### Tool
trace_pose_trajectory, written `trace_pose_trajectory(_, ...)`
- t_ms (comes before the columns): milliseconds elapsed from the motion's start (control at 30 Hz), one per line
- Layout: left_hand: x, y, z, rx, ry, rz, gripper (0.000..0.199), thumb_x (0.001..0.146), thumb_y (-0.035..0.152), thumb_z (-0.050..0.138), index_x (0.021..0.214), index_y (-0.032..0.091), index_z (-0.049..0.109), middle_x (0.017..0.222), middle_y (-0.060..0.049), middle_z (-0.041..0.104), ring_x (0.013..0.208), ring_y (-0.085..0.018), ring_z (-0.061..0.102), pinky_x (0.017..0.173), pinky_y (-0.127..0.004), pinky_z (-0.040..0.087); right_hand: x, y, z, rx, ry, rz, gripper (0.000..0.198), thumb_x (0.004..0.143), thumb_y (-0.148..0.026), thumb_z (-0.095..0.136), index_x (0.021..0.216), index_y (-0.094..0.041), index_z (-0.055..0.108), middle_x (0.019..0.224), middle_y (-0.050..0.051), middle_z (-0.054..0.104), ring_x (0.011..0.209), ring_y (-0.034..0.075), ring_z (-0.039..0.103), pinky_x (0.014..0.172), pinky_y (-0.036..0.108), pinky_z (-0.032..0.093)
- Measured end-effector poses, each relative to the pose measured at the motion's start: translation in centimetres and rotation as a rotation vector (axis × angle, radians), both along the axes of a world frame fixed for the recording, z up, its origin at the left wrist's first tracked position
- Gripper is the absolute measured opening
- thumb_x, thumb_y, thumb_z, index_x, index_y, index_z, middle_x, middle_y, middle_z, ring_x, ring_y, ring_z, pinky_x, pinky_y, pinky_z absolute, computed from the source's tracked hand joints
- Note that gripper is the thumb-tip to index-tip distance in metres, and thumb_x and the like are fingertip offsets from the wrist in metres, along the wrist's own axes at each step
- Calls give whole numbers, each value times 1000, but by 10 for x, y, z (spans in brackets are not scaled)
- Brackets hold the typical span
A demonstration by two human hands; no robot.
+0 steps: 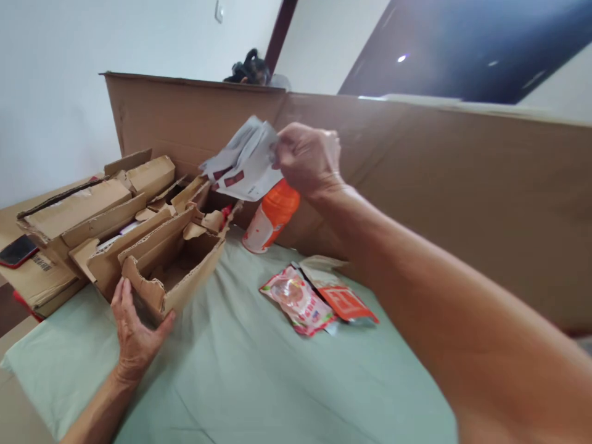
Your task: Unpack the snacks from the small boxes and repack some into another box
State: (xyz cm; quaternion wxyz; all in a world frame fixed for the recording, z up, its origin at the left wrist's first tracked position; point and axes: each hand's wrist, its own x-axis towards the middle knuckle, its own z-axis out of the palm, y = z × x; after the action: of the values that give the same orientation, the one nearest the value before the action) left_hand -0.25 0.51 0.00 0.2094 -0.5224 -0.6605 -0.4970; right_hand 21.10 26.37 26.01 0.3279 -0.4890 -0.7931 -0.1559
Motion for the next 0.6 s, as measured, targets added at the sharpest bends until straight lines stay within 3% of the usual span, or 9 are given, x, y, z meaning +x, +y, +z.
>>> trace_pose_trajectory(100,-2,2,2,13,4,-20,105,83,52,77,162,13,20,154,-29,40,144,-44,42,113,-65,41,39,-22,7,-50,283,8,21,89,-20,52,95,-14,71,82,9,76,72,15,70,69,27,49)
trace_pose_trajectory(200,-3,4,2,13,-26,-28,103,82,54,76,161,14,23,155,-28,39,144,-43,42,115,-65,39,79,-33,-1,-96,198,-77,14,84,-18,56,84,-18,70,78,7,76,73,16,69,72,28,50)
trace_pose_trajectory(300,-5,6,2,19,-49,-28,103,80,57,76,159,13,27,154,-28,40,143,-44,42,116,-65,39,116,-32,-25,-174,8,-278,16,85,-23,57,88,-24,73,83,8,78,79,23,71,70,32,49)
trace_pose_trajectory(433,-6,6,1,30,-34,-26,104,80,59,76,159,13,27,152,-27,42,142,-43,43,116,-63,39,146,-28,-62,-226,-62,-522,29,88,-28,53,104,-25,77,98,21,78,88,35,73,65,39,45)
trace_pose_trajectory(500,-6,5,1,30,-26,-24,104,81,58,76,160,14,25,153,-27,41,143,-43,43,116,-63,40,152,-34,-80,-261,-28,-564,33,88,-26,49,102,-24,78,96,26,77,84,38,73,60,41,43)
trace_pose_trajectory(600,-4,3,1,23,3,-21,104,83,58,75,162,14,22,153,-28,41,144,-43,42,115,-64,40,149,-52,-106,-366,-18,-507,26,80,-26,51,78,-31,76,80,19,78,72,38,73,53,40,42)
